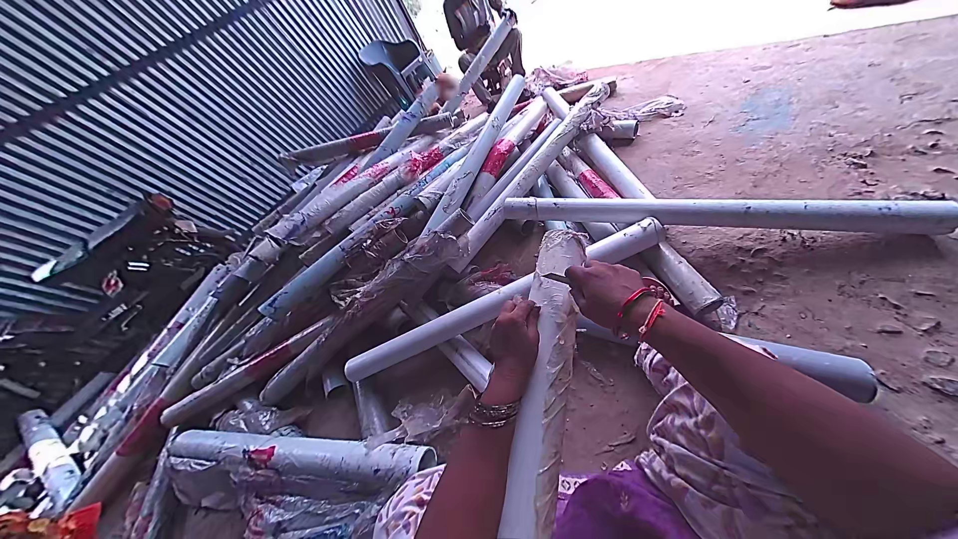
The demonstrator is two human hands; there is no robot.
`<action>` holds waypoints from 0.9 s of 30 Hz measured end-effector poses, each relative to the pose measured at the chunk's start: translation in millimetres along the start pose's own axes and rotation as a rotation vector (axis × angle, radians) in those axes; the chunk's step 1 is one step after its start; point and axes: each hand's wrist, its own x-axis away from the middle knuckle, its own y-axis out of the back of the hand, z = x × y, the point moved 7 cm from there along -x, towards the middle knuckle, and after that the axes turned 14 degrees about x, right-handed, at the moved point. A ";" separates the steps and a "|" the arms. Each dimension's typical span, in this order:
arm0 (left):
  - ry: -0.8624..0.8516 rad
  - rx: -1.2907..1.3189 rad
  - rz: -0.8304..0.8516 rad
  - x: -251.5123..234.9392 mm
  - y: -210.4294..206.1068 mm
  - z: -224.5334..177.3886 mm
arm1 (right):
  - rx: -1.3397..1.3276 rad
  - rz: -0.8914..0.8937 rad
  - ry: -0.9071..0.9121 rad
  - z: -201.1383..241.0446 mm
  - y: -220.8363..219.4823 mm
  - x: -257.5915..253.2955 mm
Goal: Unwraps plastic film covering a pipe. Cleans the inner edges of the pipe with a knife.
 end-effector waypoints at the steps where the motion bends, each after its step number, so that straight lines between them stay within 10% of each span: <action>1: -0.002 0.022 -0.023 -0.5 1.3 2.2 | 0.050 0.027 0.014 5.2 0.7 12.3; 20: 0.038 0.131 -0.110 0.9 5.8 12.6 | 0.324 0.083 0.072 73.7 -44.8 31.1; 27: 0.009 0.164 -0.095 4.1 -6.8 8.2 | 0.141 0.071 -0.075 37.0 -23.5 -9.2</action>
